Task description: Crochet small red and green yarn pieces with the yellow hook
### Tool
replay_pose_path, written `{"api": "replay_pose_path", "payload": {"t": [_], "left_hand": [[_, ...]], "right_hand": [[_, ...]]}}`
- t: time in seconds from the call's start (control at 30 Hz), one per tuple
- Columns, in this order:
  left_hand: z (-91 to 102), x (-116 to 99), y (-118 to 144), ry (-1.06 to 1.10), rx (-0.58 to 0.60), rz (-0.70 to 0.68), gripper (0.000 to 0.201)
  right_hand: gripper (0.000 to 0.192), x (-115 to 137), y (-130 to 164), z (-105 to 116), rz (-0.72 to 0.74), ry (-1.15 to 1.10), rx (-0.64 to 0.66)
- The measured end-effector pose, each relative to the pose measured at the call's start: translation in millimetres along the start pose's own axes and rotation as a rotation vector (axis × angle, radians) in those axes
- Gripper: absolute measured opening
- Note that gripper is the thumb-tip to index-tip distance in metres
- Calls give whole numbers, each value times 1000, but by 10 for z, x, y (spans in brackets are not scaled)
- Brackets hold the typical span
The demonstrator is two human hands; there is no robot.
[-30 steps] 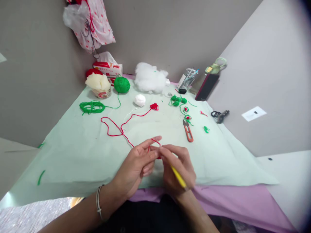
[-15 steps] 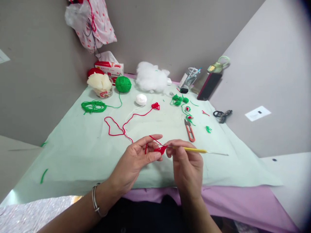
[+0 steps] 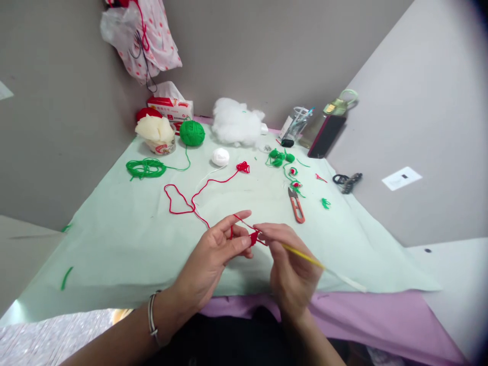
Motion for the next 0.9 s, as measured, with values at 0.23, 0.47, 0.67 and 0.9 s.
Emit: {"api": "replay_pose_path", "payload": {"t": [0.23, 0.47, 0.67, 0.9], "left_hand": [[30, -67, 25, -61, -3, -64, 40], [18, -8, -6, 27, -32, 26, 50], [45, -51, -11, 105, -32, 45, 40], [-15, 28, -5, 4, 11, -82, 38]], "right_hand": [[21, 33, -55, 105, -134, -96, 75], [40, 1, 145, 39, 352, 409, 135], [24, 27, -9, 45, -66, -127, 2], [27, 64, 15, -2, 50, 47, 64]]}}
Point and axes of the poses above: each hand's wrist, its own y-axis away from the middle knuckle, its own z-axis out of the back of the hand, x = y × z, the point moved 1 cm from there along -y, towards the middle knuckle, and after that the axes turned 1 degree about x, right-handed, at the moved point
